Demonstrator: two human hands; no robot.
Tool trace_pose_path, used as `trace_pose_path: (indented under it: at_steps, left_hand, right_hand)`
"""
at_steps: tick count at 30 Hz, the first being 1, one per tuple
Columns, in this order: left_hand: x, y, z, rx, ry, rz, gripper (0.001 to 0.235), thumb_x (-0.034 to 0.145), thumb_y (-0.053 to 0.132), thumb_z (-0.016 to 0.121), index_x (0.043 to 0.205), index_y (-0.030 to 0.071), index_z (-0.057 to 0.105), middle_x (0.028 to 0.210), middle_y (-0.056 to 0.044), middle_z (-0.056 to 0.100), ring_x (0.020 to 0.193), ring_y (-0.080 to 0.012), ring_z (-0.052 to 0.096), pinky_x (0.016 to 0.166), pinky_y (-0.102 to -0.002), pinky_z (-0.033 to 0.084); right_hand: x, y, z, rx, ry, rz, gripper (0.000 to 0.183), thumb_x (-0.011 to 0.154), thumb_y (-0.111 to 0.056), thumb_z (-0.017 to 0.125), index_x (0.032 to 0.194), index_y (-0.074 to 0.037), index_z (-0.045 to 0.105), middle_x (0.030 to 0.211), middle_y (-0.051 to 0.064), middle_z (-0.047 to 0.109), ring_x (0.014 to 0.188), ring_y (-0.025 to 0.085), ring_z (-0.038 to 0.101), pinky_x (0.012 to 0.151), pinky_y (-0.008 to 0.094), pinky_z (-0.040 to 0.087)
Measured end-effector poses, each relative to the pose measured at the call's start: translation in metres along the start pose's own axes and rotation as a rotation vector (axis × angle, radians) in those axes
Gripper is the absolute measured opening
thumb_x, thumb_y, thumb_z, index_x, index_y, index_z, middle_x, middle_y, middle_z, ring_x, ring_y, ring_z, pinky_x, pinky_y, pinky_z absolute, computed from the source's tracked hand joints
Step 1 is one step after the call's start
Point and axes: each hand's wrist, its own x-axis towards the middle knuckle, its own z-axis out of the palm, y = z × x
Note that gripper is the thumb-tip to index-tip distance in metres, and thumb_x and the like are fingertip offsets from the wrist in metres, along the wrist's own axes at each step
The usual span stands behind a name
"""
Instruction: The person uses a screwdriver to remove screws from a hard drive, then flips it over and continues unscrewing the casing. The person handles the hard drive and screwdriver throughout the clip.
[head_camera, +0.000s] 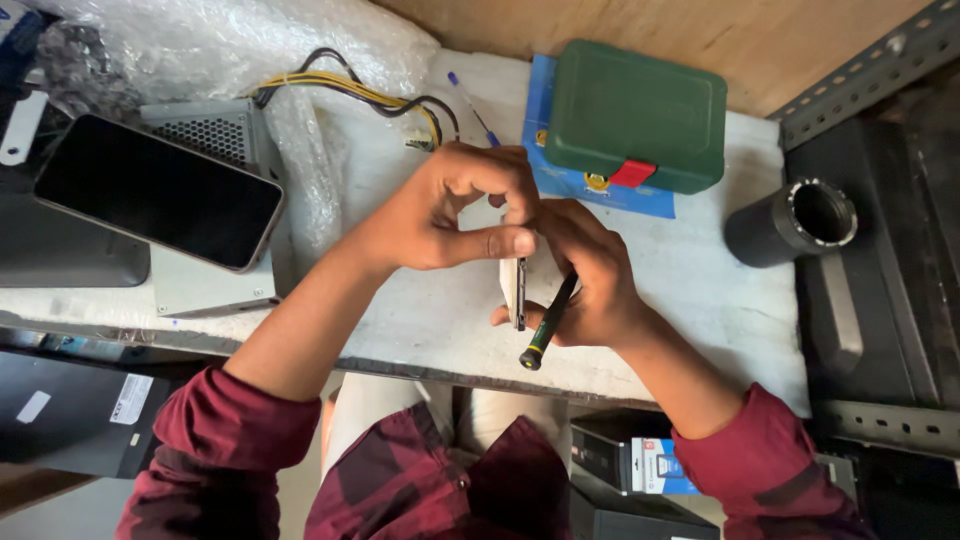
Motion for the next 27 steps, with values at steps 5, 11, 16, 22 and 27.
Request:
trace_pose_path:
  at_steps: [5,11,16,22,27]
  left_hand:
    - [-0.004,-0.008,0.003,0.006,0.085,-0.042,0.015,0.098,0.007,0.077,0.091,0.004,0.064,0.092,-0.002,0.06,0.096,-0.0143,0.053,0.09,-0.031,0.044]
    - [0.0,-0.003,0.008,0.293,0.245,-0.008,0.026,0.097,0.02,0.077,0.113,0.005,0.064,0.112,-0.006,0.063,0.102,-0.0187,0.058,0.091,-0.031,0.046]
    - [0.005,0.008,0.016,0.657,0.103,0.249,0.059,0.083,0.034,0.09,0.124,0.006,0.058,0.13,-0.013,0.057,0.124,-0.0338,0.057,0.105,-0.042,0.046]
    - [0.002,0.006,0.025,0.791,0.024,0.241,0.087,0.074,0.047,0.095,0.135,0.005,0.049,0.142,-0.016,0.049,0.134,-0.0383,0.049,0.109,-0.05,0.043]
    - [0.001,0.001,0.028,0.85,0.058,0.18,0.088,0.078,0.041,0.096,0.14,0.004,0.045,0.146,-0.017,0.047,0.138,-0.0392,0.049,0.115,-0.05,0.043]
  right_hand:
    - [-0.002,0.006,-0.001,0.066,-0.011,0.154,0.09,0.059,-0.038,0.102,0.129,0.001,0.06,0.114,0.011,0.063,0.082,0.018,0.058,0.071,0.031,0.047]
    - [-0.01,0.022,-0.011,0.557,0.069,0.297,0.097,0.074,-0.045,0.099,0.144,0.003,0.052,0.123,0.005,0.055,0.093,0.011,0.06,0.075,0.027,0.049]
    - [-0.02,0.037,-0.012,0.764,0.114,0.402,0.086,0.079,-0.052,0.092,0.135,0.002,0.055,0.108,-0.001,0.058,0.093,0.007,0.054,0.078,0.023,0.044]
    - [-0.03,0.047,-0.012,0.782,0.074,0.502,0.078,0.082,-0.048,0.089,0.132,0.003,0.057,0.093,-0.005,0.056,0.079,0.003,0.048,0.067,0.02,0.038]
    - [-0.028,0.046,-0.011,0.805,0.023,0.487,0.072,0.086,-0.049,0.086,0.127,0.002,0.057,0.096,-0.003,0.061,0.082,0.005,0.055,0.07,0.022,0.043]
